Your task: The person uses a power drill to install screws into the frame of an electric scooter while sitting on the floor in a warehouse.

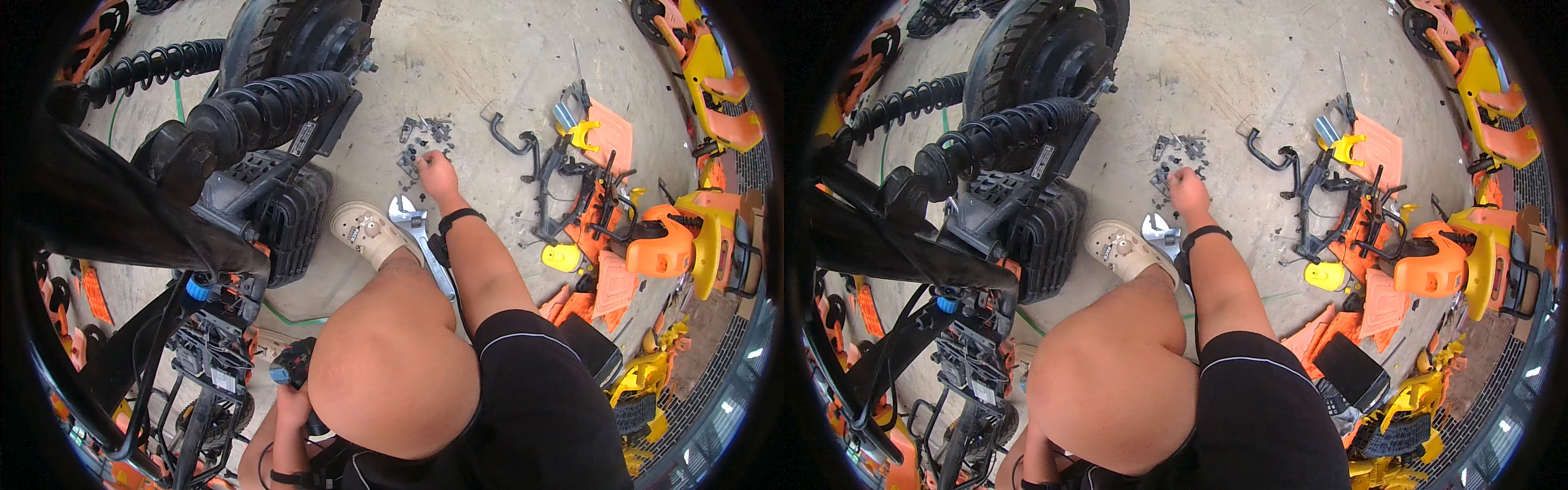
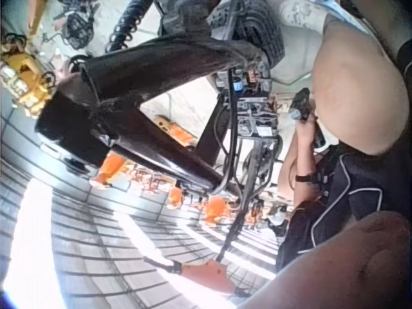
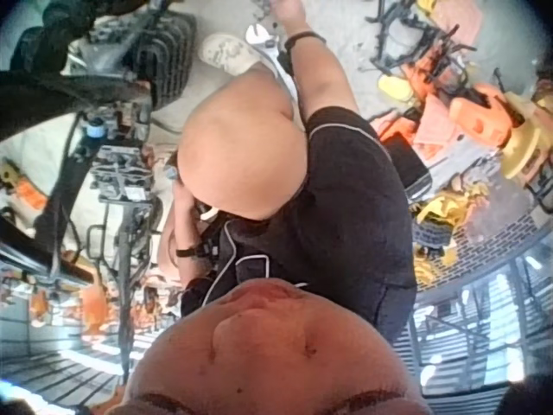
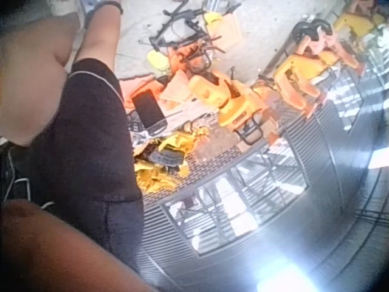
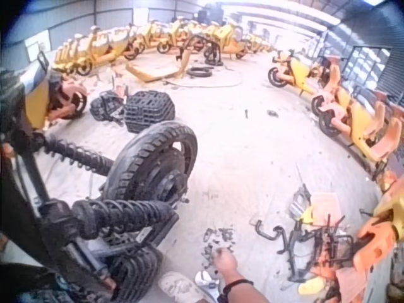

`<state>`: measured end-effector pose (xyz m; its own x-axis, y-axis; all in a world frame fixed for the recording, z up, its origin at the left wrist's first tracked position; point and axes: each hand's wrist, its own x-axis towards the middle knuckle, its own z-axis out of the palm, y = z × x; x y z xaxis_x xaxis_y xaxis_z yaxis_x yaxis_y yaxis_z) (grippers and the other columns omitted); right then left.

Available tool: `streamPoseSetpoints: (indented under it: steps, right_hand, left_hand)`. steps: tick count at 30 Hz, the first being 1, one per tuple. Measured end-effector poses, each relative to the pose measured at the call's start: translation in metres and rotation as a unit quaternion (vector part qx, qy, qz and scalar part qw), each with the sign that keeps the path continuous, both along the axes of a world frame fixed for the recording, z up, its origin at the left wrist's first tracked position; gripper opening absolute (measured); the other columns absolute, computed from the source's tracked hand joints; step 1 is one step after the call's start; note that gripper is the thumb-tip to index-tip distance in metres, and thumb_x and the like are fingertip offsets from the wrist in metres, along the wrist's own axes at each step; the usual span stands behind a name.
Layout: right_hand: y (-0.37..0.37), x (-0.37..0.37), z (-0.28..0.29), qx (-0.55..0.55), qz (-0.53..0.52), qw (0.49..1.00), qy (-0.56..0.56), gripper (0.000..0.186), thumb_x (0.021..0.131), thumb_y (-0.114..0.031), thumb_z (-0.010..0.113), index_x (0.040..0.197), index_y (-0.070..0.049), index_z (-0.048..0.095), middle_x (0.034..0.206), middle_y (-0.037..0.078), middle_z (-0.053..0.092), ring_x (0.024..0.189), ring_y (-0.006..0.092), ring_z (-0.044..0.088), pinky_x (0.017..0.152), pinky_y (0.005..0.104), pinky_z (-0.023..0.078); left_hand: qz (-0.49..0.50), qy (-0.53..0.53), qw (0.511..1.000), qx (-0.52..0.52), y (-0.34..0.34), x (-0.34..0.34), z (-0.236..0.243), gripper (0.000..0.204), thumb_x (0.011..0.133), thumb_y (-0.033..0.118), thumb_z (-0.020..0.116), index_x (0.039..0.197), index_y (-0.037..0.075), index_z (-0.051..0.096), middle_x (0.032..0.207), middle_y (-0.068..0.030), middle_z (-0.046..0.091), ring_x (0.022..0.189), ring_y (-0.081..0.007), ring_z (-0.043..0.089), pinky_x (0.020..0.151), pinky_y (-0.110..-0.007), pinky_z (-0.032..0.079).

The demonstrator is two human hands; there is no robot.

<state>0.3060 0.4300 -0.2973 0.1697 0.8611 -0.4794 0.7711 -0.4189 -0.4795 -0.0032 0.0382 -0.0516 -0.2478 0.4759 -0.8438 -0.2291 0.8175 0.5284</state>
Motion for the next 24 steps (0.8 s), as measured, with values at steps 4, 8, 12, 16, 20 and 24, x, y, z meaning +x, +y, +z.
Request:
streamPoseSetpoints:
  steps: [4, 8, 12, 16, 20, 24]
  right_hand:
    - [0.012, -0.014, 0.007, -0.003, 0.014, 1.0, -0.001, 0.033, 0.091, -0.036, 0.066, 0.113, -0.011, 0.065, 0.107, 0.017, 0.072, 0.104, 0.0359, 0.067, 0.087, 0.0462, 0.053]
    - [0.022, -0.031, 0.001, -0.019, 0.06, 0.996, -0.06, 0.032, 0.09, -0.033, 0.068, 0.112, -0.011, 0.066, 0.104, 0.016, 0.072, 0.101, 0.0351, 0.068, 0.086, 0.0451, 0.053]
    - [0.026, -0.041, -0.003, -0.031, 0.058, 0.993, -0.099, 0.031, 0.09, -0.033, 0.067, 0.11, -0.01, 0.065, 0.103, 0.016, 0.072, 0.1, 0.0348, 0.068, 0.084, 0.0452, 0.053]
    - [0.022, -0.037, -0.002, -0.002, 0.025, 0.999, -0.043, 0.031, 0.091, -0.034, 0.066, 0.106, -0.006, 0.066, 0.099, 0.018, 0.072, 0.096, 0.0357, 0.068, 0.083, 0.0445, 0.053]
    - [0.001, 0.0, -0.03, 0.082, -0.101, 0.989, 0.071, 0.036, 0.092, -0.037, 0.063, 0.096, -0.002, 0.07, 0.092, 0.022, 0.071, 0.092, 0.0397, 0.068, 0.082, 0.0454, 0.052]
    - [-0.024, 0.035, -0.036, 0.026, -0.136, 0.987, 0.082, 0.041, 0.093, -0.041, 0.059, 0.093, -0.002, 0.071, 0.09, 0.023, 0.07, 0.09, 0.0412, 0.067, 0.081, 0.0469, 0.052]
  left_hand:
    - [0.005, -0.013, 1.0, 0.013, 0.003, -0.002, -0.004, 0.05, 0.086, -0.001, 0.073, 0.132, 0.002, 0.053, 0.126, -0.0091, 0.064, 0.112, -0.0198, 0.062, 0.099, -0.036, 0.049]
    - [-0.023, -0.01, 0.999, 0.037, 0.011, -0.001, 0.003, 0.059, 0.082, 0.005, 0.079, 0.134, 0.002, 0.051, 0.129, -0.0096, 0.062, 0.115, -0.0198, 0.061, 0.1, -0.036, 0.049]
    - [-0.03, 0.01, 0.999, 0.023, 0.015, 0.0, 0.01, 0.069, 0.078, 0.008, 0.084, 0.137, 0.003, 0.048, 0.133, -0.0099, 0.059, 0.117, -0.02, 0.058, 0.101, -0.037, 0.047]
    - [-0.01, 0.009, 0.999, 0.041, -0.002, -0.001, -0.003, 0.071, 0.078, 0.009, 0.083, 0.138, 0.003, 0.047, 0.135, -0.01, 0.058, 0.119, -0.0205, 0.058, 0.102, -0.038, 0.047]
    - [-0.017, -0.01, 0.999, 0.044, 0.001, -0.002, -0.007, 0.069, 0.08, 0.008, 0.082, 0.139, 0.003, 0.046, 0.136, -0.0098, 0.057, 0.12, -0.0206, 0.057, 0.102, -0.038, 0.047]
    - [0.009, -0.048, 0.998, 0.049, -0.005, 0.002, -0.011, 0.068, 0.081, 0.007, 0.08, 0.14, 0.003, 0.046, 0.137, -0.0097, 0.057, 0.121, -0.0208, 0.057, 0.102, -0.038, 0.047]
